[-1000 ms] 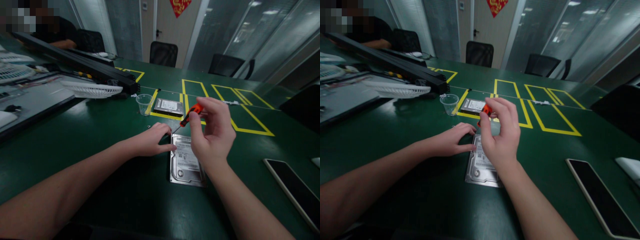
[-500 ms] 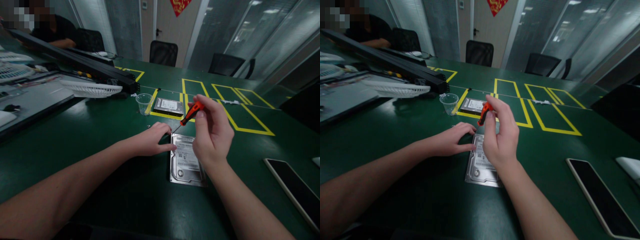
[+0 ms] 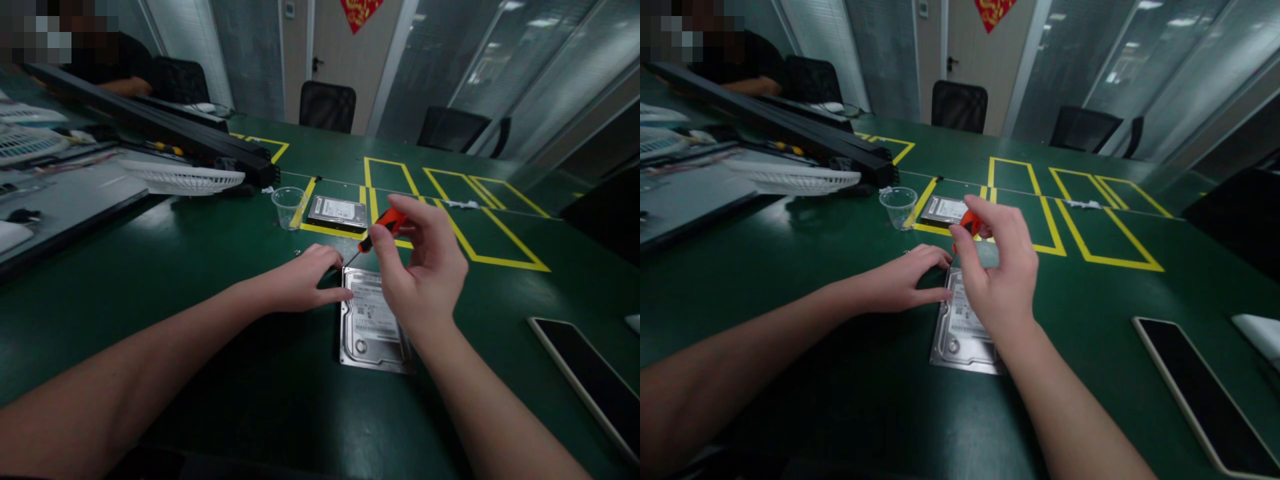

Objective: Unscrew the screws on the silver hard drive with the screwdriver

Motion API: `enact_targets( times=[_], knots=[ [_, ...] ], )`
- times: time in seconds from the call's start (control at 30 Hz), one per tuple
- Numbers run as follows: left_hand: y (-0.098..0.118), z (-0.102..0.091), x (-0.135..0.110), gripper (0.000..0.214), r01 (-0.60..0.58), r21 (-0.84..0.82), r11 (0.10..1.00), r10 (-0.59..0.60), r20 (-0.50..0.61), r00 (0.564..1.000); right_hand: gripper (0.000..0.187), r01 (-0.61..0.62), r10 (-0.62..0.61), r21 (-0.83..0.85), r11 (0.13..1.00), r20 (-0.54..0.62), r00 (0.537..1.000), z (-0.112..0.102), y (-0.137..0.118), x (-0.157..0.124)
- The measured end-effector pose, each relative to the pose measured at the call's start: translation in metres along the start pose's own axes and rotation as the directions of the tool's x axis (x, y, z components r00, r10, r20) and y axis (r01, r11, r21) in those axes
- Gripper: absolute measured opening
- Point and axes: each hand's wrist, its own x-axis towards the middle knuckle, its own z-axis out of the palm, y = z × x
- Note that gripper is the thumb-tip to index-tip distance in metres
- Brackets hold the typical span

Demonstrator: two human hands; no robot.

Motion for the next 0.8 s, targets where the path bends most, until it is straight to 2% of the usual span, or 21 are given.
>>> enact_targets(
  times=[0.17,0.5,0.8],
  knots=[
    [0.0009,0.0,0.0001,0.041,0.005,0.002,1.0,-0.005,0.005,1.0,0.033,-0.026,0.025,0.021,0.999,0.012,1.0,-0.0027,-0.0041,0.0002],
    [0.0009,0.0,0.0005,0.039,-0.012,-0.003,1.0,0.012,-0.006,1.0,0.042,-0.065,0.056,0.132,0.989,0.065,0.996,-0.0031,-0.0007,-0.0033],
    [0.0016,0.0004,0.0006,0.041,0.0,0.009,1.0,0.0,0.006,1.0,0.039,-0.039,0.036,0.091,0.995,0.033,0.999,-0.0005,-0.0016,-0.0014]
  ],
)
